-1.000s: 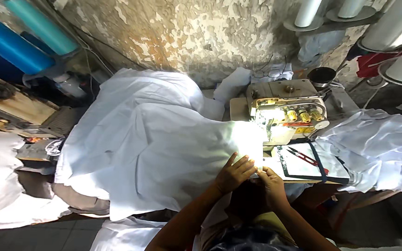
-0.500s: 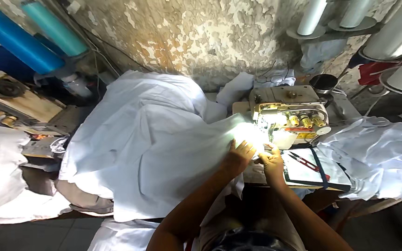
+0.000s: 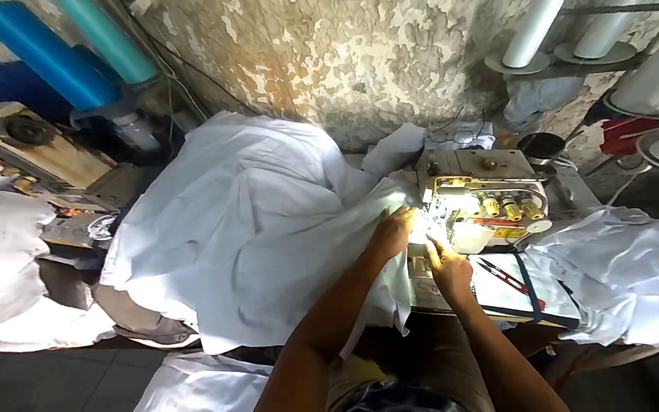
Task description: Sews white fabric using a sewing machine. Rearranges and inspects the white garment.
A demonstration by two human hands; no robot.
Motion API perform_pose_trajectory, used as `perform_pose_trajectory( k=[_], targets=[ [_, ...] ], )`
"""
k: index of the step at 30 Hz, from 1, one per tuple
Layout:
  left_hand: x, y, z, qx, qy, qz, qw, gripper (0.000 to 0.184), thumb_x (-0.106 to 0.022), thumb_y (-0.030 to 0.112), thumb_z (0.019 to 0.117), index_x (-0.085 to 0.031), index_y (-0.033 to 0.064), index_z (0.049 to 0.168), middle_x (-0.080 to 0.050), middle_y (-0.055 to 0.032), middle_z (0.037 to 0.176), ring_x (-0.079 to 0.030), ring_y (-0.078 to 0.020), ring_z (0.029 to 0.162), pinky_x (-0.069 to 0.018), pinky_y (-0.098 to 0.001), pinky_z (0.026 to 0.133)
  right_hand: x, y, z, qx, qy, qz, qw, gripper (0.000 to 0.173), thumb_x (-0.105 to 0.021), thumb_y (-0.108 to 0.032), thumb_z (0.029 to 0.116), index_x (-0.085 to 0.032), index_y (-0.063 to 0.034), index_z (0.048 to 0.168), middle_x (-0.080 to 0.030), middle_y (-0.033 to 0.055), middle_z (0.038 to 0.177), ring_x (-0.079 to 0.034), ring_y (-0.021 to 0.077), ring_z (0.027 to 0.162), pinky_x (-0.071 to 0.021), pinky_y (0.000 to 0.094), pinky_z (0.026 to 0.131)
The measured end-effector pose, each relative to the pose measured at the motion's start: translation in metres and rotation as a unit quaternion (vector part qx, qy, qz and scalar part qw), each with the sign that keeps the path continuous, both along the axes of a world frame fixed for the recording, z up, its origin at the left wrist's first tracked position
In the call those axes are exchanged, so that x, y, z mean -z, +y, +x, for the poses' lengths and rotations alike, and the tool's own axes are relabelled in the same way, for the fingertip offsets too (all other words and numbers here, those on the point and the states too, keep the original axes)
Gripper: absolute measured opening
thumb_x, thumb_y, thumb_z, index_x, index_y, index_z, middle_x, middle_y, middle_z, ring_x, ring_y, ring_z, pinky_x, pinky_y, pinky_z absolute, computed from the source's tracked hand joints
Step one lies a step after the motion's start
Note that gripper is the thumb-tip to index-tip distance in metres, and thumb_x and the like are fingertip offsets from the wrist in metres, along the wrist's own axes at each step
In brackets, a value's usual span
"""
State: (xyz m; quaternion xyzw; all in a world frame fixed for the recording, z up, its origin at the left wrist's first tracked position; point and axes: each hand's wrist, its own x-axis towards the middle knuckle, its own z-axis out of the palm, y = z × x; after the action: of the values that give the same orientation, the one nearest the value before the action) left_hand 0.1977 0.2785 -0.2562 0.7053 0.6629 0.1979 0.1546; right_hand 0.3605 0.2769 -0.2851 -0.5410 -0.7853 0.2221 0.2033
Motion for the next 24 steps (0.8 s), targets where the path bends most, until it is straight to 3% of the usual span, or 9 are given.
perform_pose_trajectory(
  k=[4, 7, 9, 13, 15, 18, 20, 22, 24],
  targets=[
    [0.008, 0.021, -0.008, -0.023, 0.014, -0.002, 1.000, 0.038, -0.051, 0.004, 0.1027, -0.062, 0.0089, 0.138, -0.055, -0.0109, 0.151, -0.040, -0.0308, 0.148, -0.0280, -0.0574, 0.120, 0.029, -0.023, 0.003, -0.026, 0.105, 0.033, 0.994, 0.037, -0.058, -0.029, 0.1027, -0.069, -0.0011, 0.124, -0.075, 0.0178, 0.104, -0.073, 0.0371, 0.092, -0.0559, 0.0595, 0.079],
    [0.007, 0.028, -0.005, -0.064, 0.027, -0.016, 0.997, 0.038, -0.048, 0.004, 0.1036, -0.060, 0.0063, 0.139, -0.050, -0.0116, 0.155, -0.037, -0.0303, 0.150, -0.0296, -0.0544, 0.120, 0.037, -0.038, 0.001, -0.064, 0.054, -0.077, 0.993, 0.054, -0.062, -0.046, 0.0991, -0.063, -0.0029, 0.132, -0.072, 0.0179, 0.112, -0.070, 0.0377, 0.102, -0.0535, 0.0602, 0.087],
    [0.006, 0.030, -0.001, -0.092, 0.031, -0.026, 0.995, 0.041, -0.045, 0.003, 0.1039, -0.057, 0.0052, 0.142, -0.046, -0.0115, 0.158, -0.034, -0.0305, 0.151, -0.0308, -0.0530, 0.120, 0.036, -0.044, -0.002, -0.085, 0.025, -0.106, 0.990, 0.057, -0.062, -0.050, 0.0974, -0.066, -0.0013, 0.126, -0.072, 0.0202, 0.107, -0.069, 0.0397, 0.098, -0.0508, 0.0613, 0.085],
    [0.004, 0.028, -0.003, -0.104, 0.021, -0.035, 0.994, 0.043, -0.047, 0.008, 0.1048, -0.051, 0.0036, 0.147, -0.041, -0.0128, 0.161, -0.031, -0.0329, 0.153, -0.0315, -0.0568, 0.118, 0.025, -0.051, -0.007, -0.125, -0.011, -0.136, 0.983, 0.035, -0.059, -0.027, 0.0998, -0.066, 0.0011, 0.120, -0.071, 0.0213, 0.101, -0.070, 0.0396, 0.093, -0.0509, 0.0605, 0.080],
    [0.002, 0.024, -0.009, -0.084, -0.003, -0.045, 0.995, 0.047, -0.054, 0.018, 0.1045, -0.050, 0.0034, 0.149, -0.040, -0.0141, 0.161, -0.029, -0.0337, 0.153, -0.0253, -0.0616, 0.119, 0.020, -0.055, -0.003, -0.152, -0.014, -0.171, 0.973, 0.030, -0.057, -0.013, 0.0994, -0.066, 0.0033, 0.123, -0.071, 0.0239, 0.107, -0.069, 0.0412, 0.100, -0.0499, 0.0615, 0.087],
    [-0.014, -0.004, -0.012, -0.047, -0.019, -0.046, 0.998, 0.057, -0.062, 0.026, 0.1017, -0.046, 0.0052, 0.152, -0.041, -0.0173, 0.160, -0.028, -0.0365, 0.153, -0.0221, -0.0632, 0.120, 0.028, -0.058, 0.012, -0.172, 0.129, -0.191, 0.958, 0.021, -0.055, 0.000, 0.0954, -0.070, 0.0086, 0.109, -0.071, 0.0216, 0.098, -0.069, 0.0310, 0.093, -0.0527, 0.0507, 0.087],
    [-0.013, -0.035, -0.006, -0.025, -0.007, 0.056, 0.998, 0.037, -0.064, 0.020, 0.0991, -0.067, 0.0009, 0.130, -0.059, -0.0196, 0.143, -0.047, -0.0388, 0.140, -0.0369, -0.0583, 0.113, 0.035, -0.056, 0.021, -0.144, 0.302, -0.254, 0.908, 0.018, -0.050, 0.002, 0.0949, -0.068, 0.0010, 0.093, -0.067, 0.0018, 0.082, -0.063, 0.0049, 0.077, -0.0535, 0.0247, 0.074],
    [-0.008, -0.057, 0.001, -0.001, 0.019, 0.105, 0.994, 0.024, -0.063, 0.014, 0.0980, -0.075, 0.0009, 0.113, -0.071, -0.0185, 0.124, -0.061, -0.0364, 0.126, -0.0464, -0.0547, 0.105, 0.028, -0.050, 0.029, -0.090, 0.453, -0.353, 0.814, 0.023, -0.044, 0.004, 0.0941, -0.064, -0.0055, 0.089, -0.066, -0.0052, 0.078, -0.061, 0.0007, 0.069, -0.0530, 0.0201, 0.065],
    [-0.007, -0.067, 0.007, 0.009, 0.024, 0.025, 0.999, 0.033, -0.058, 0.020, 0.1023, -0.069, -0.0005, 0.126, -0.065, -0.0194, 0.135, -0.056, -0.0352, 0.134, -0.0414, -0.0551, 0.109, 0.023, -0.039, 0.033, -0.022, 0.541, -0.399, 0.740, 0.027, -0.038, 0.004, 0.0903, -0.062, -0.0096, 0.090, -0.068, -0.0042, 0.075, -0.064, 0.0030, 0.065, -0.0554, 0.0223, 0.060]
  ],
)
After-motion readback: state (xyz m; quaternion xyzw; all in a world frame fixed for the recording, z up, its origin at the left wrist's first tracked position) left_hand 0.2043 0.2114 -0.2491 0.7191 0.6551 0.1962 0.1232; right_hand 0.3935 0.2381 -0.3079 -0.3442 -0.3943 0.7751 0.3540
